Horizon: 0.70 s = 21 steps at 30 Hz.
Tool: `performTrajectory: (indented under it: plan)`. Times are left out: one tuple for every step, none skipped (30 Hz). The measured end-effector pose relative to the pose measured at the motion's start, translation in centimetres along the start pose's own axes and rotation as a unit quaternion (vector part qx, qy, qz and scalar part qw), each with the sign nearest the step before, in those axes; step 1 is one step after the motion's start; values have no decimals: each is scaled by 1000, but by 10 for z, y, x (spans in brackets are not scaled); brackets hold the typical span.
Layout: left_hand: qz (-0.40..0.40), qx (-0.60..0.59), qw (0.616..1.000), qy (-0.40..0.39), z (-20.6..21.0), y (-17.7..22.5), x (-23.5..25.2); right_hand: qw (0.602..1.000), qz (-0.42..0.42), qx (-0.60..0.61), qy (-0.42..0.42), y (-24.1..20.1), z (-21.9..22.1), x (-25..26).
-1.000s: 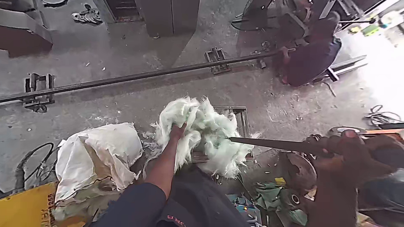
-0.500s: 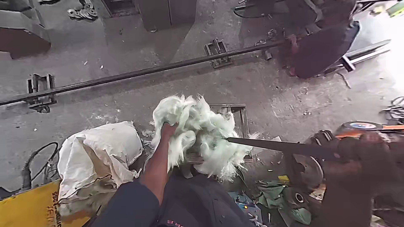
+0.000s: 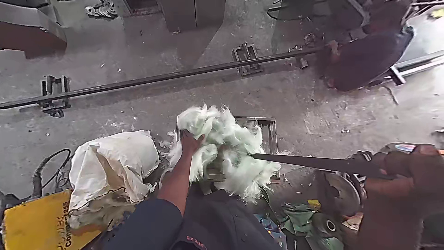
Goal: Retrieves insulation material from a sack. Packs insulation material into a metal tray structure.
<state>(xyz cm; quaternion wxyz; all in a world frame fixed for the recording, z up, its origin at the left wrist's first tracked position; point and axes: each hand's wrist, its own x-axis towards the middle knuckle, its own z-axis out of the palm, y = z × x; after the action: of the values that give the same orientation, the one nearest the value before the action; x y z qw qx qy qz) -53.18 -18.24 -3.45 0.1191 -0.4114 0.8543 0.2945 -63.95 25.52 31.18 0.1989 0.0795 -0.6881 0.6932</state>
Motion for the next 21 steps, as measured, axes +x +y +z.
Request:
performTrajectory:
  plan:
    - [-16,-23,1000,0,-3,-3,11,1000,-2,-2,0,1,-1,1]
    - [-30,-42,999,-7,-3,-6,21,1000,-4,-7,1,2,-2,1]
    - [-45,-51,998,-16,-3,-6,29,1000,-7,-12,3,2,-3,1]
    - [-63,-42,997,-27,-2,-3,35,1000,-11,-13,2,2,-2,1]
    - [-82,-32,995,-35,-3,0,38,1000,-14,-13,-2,3,-1,0]
    - [-100,-27,994,-38,0,1,38,1000,-14,-11,-5,3,-1,-1]
    - [-112,-28,993,-38,3,2,42,1000,-13,-14,-4,2,1,-3]
    - [-122,-38,991,-39,8,2,50,1000,-14,-20,1,1,2,-4]
    - [-128,-55,989,-40,9,2,57,1000,-14,-20,4,2,4,-5]
    - [-131,-71,988,-45,8,4,62,1000,-16,-18,2,3,4,-6]
    - [-129,-78,987,-48,7,7,66,1000,-18,-18,-1,3,4,-6]
    - [-130,-82,987,-53,5,7,66,1000,-16,-23,-6,2,4,-8]
    - [-130,-83,986,-61,4,4,59,999,-14,-27,-14,1,1,-10]
    - [-120,-76,988,-63,3,2,56,999,-18,-26,-22,1,0,-9]
    - [-99,-63,991,-70,-1,2,52,999,-22,-20,-26,1,0,-7]
    - [-70,-53,994,-72,-7,0,40,999,-20,-10,-30,2,-1,-6]
    - [-44,-39,996,-70,-13,0,22,1000,-16,-1,-22,2,-1,-6]
    - [-32,-11,997,-72,-20,2,-4,1000,-10,6,-14,2,-1,-7]
    - [-31,10,998,-60,-26,5,-31,1000,-2,14,-11,1,-1,-7]
    - [-36,18,998,-47,-29,6,-55,1000,1,22,-10,3,-3,-6]
    - [-46,14,998,-37,-27,5,-72,1000,2,26,-13,4,-6,-5]
